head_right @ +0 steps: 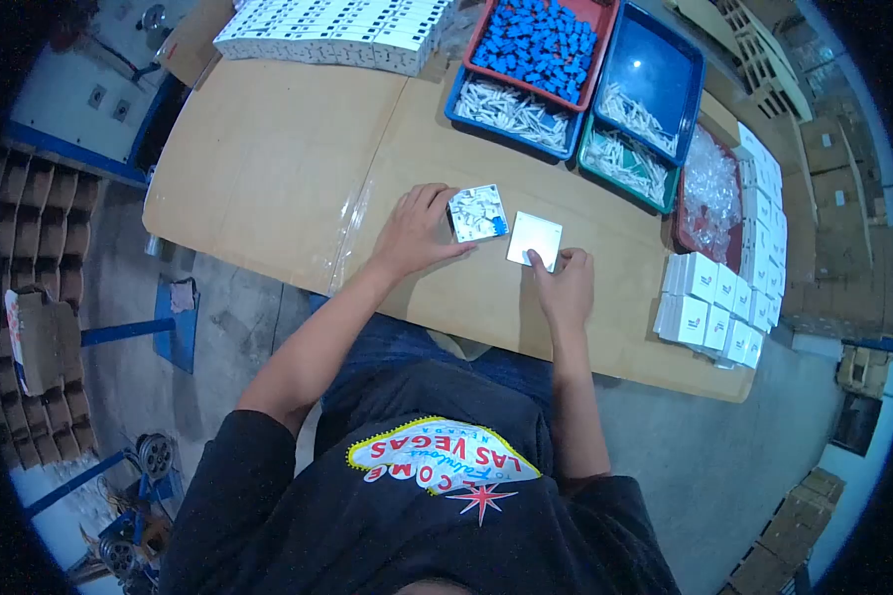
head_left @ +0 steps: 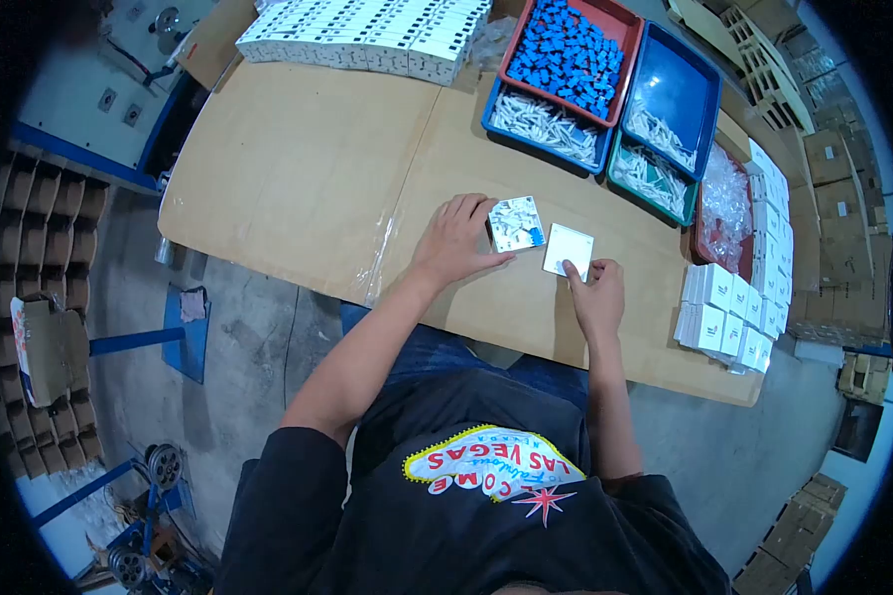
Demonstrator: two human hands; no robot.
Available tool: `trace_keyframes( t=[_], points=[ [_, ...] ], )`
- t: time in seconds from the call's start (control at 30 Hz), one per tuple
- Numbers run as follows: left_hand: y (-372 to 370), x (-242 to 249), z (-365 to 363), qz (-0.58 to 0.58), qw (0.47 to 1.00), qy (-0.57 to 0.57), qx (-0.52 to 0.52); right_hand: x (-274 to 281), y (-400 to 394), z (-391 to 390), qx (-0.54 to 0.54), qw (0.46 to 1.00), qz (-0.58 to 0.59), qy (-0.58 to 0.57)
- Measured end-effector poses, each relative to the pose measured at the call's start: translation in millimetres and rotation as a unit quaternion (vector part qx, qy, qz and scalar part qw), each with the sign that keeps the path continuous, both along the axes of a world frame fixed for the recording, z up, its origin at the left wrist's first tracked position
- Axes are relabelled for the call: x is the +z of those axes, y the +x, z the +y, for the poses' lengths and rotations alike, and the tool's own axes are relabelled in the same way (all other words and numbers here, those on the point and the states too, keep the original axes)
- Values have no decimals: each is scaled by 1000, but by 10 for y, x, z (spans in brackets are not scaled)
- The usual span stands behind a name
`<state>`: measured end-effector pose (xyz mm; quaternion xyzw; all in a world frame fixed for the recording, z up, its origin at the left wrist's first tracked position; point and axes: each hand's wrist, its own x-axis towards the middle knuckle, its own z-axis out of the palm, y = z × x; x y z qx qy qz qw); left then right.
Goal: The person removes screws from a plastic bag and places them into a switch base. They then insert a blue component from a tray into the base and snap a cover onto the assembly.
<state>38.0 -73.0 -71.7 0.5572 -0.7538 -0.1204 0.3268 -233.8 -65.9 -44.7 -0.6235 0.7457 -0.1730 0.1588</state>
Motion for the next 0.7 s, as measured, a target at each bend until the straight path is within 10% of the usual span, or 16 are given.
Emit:
trace_keyframes(
  t=[0.2,0.27,0.37,0.43,0.7],
  points=[
    [-8,59,73,108,994,0,28,-100,-68,-114,-7,986,-161,38],
    [-83,77,156,214,976,6,47,-319,-201,-156,3,883,-468,24],
    [-288,178,296,428,902,39,50,-17,-130,-26,-1,775,-628,75],
    [-384,502,425,612,786,62,56,94,-94,19,-10,724,-684,82],
    [-397,1164,776,752,654,70,51,478,-80,77,3,491,-859,144]
  ],
)
